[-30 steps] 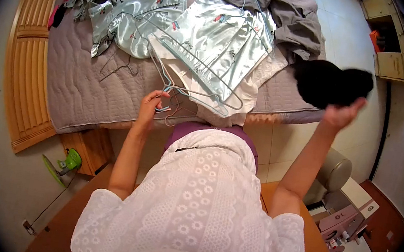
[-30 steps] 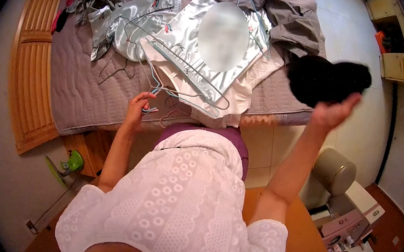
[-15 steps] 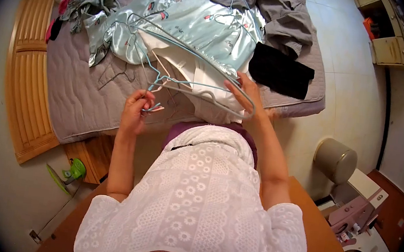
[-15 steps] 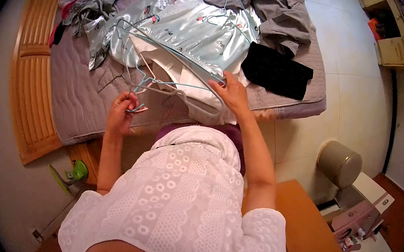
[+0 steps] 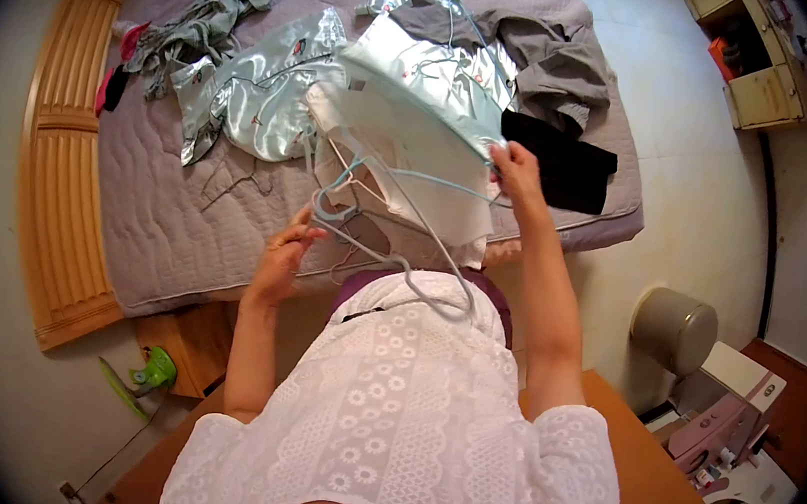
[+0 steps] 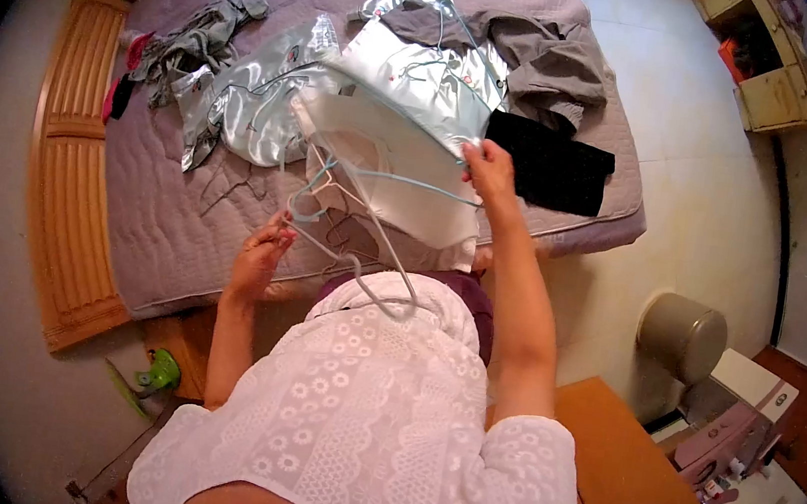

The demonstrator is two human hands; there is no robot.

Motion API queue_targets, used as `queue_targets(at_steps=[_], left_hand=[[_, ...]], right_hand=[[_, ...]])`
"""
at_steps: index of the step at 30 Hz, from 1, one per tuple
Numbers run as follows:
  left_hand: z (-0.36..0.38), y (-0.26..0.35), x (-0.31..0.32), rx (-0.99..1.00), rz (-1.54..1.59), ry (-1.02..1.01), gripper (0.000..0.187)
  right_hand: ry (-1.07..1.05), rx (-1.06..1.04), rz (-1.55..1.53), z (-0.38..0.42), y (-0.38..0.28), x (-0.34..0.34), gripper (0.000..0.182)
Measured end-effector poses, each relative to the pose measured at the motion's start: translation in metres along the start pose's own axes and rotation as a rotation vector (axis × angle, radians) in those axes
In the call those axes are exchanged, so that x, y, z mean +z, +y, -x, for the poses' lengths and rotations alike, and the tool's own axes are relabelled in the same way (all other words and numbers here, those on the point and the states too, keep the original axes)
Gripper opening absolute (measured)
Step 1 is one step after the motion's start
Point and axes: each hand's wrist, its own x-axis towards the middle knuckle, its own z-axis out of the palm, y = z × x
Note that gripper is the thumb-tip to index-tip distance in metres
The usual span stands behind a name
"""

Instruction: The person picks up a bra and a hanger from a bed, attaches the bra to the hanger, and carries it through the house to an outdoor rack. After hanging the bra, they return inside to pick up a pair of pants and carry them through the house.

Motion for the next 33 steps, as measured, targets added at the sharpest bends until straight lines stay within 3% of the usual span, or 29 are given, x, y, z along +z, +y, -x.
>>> queue_targets(at_steps=[2,4,8,10,11,13,14,16,18,19,20,21,23,24,25,27,29,31,33], left_hand=[[0.003,0.006,-0.004,0.032,0.003,0.101,0.017],[0.002,0.016,-0.02,0.17,0.366,0.036,0.017],[-0.02,0.031,-0.094,0.337,0.415,0.011,0.024],[-0.028,0.064,-0.087,0.18,0.094,0.533,0.04],[-0.038,0.06,-0.09,0.179,0.092,0.531,0.04],[-0.061,0.057,-0.09,0.422,-0.929,1.024,0.056],[-0.066,0.059,-0.079,0.706,-1.085,0.901,0.051],[-0.041,0.081,0.026,0.895,-1.071,0.455,0.05],[-0.031,0.075,0.073,1.017,-1.58,0.029,0.046],[-0.03,0.071,0.095,0.916,-1.619,-0.194,0.043],[-0.032,0.066,0.111,1.005,-1.619,-0.266,0.031],[-0.036,0.06,0.109,0.991,-1.616,-0.268,0.031],[-0.048,0.038,0.096,0.477,-1.739,-0.587,0.019],[-0.048,0.032,0.089,0.775,-1.594,-0.518,0.011],[-0.047,0.03,0.084,0.772,-1.597,-0.532,0.011],[-0.042,0.028,0.078,0.707,-1.626,-0.545,0.012],[-0.034,0.036,0.079,0.706,-1.703,-0.597,0.012],[-0.026,0.038,0.079,0.705,-1.773,-0.648,0.012],[-0.024,0.039,0.077,0.733,-1.811,-0.674,0.012]], right_hand=[[0.143,-0.03,0.006,0.003,-0.001,-0.019,0.022],[0.225,-0.04,0.005,0.012,-0.008,-0.033,0.023],[0.193,-0.068,-0.096,0.023,-0.004,-0.044,0.023],[0.132,-0.049,-0.138,0.031,-0.009,-0.042,0.022],[0.092,-0.051,-0.177,0.035,-0.009,-0.04,0.021],[0.091,-0.031,-0.219,0.046,-0.019,-0.031,0.021],[0.087,-0.013,-0.253,0.049,-0.023,-0.026,0.021],[0.062,0.003,-0.287,0.053,-0.022,-0.018,0.021],[-0.028,0.039,-0.287,0.053,-0.018,-0.015,0.021],[-0.031,0.046,-0.28,0.055,-0.019,-0.013,0.021],[-0.089,0.064,-0.286,0.058,-0.02,-0.01,0.02],[-0.146,0.086,-0.293,0.061,-0.019,-0.009,0.02],[-0.204,0.116,-0.278,0.056,0.002,-0.015,0.02],[-0.019,-0.068,-0.067,0.058,0.004,-0.009,0.02],[0.165,-0.242,0.146,0.063,0.006,-0.003,0.024],[0.213,-0.205,0.231,0.068,0.004,0.0,0.031],[0.022,-0.45,0.418,0.065,0.005,0.006,0.032],[-0.054,-0.455,0.421,0.067,0.008,0.015,0.03],[-0.385,-0.068,0.222,0.061,0.016,0.021,0.027]])
